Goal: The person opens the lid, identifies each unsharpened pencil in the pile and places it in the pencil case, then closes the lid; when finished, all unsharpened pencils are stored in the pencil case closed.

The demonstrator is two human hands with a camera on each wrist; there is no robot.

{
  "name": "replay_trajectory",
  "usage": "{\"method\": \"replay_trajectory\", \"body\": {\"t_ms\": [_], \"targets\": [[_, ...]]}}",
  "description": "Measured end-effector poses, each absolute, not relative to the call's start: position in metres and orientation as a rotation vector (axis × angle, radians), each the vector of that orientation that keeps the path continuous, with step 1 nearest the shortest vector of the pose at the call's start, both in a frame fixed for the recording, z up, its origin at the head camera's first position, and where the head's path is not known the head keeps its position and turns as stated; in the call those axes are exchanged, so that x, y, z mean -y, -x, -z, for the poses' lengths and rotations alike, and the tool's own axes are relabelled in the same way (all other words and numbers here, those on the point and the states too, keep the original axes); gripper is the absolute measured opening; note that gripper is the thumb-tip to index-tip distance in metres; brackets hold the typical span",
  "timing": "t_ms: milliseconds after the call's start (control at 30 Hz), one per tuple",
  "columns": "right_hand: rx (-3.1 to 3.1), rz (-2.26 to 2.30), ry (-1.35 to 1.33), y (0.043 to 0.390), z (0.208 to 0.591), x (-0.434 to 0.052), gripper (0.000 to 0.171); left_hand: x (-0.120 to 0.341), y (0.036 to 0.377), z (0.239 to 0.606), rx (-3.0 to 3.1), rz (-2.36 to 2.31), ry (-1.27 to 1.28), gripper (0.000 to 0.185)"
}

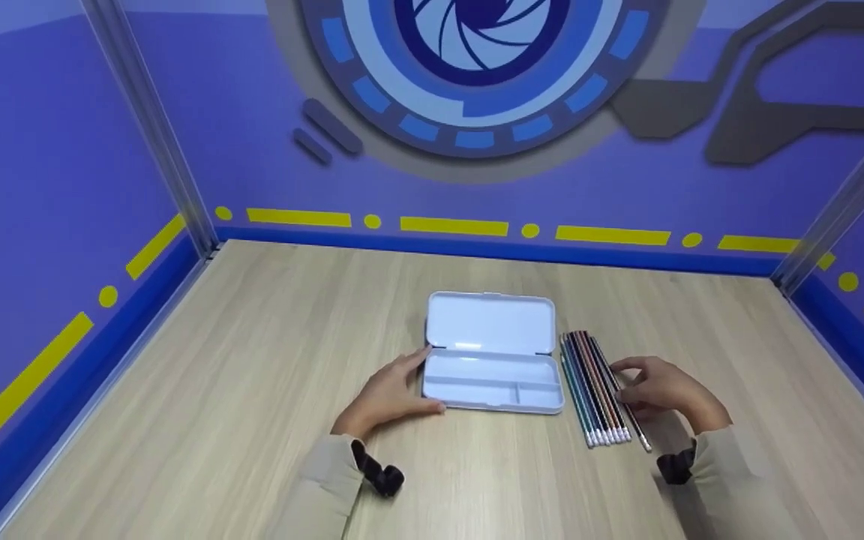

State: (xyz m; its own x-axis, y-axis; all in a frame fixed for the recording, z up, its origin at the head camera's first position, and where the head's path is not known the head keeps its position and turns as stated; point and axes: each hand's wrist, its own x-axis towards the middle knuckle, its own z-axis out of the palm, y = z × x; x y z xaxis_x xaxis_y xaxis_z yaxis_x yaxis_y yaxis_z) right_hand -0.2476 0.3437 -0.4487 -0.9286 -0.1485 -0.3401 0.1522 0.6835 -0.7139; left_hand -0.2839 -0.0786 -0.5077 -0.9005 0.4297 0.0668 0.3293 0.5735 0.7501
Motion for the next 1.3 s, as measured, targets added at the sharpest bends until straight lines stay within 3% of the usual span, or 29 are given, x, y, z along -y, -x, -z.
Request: {"method": "replay_trajectory", "body": {"t_ms": [667,1300], "targets": [[-2.545,1.109,-0.011,0.249,0.447,-0.338,0.069,0.081,0.28,0.509,-2.687,-1.235,-0.651,0.103],[-2.71,1.209,0.041,0.266,0.424,-0.311,0.044,0.078,0.282,0.505,-2.667,-1.256,-0.633,0.103]]}}
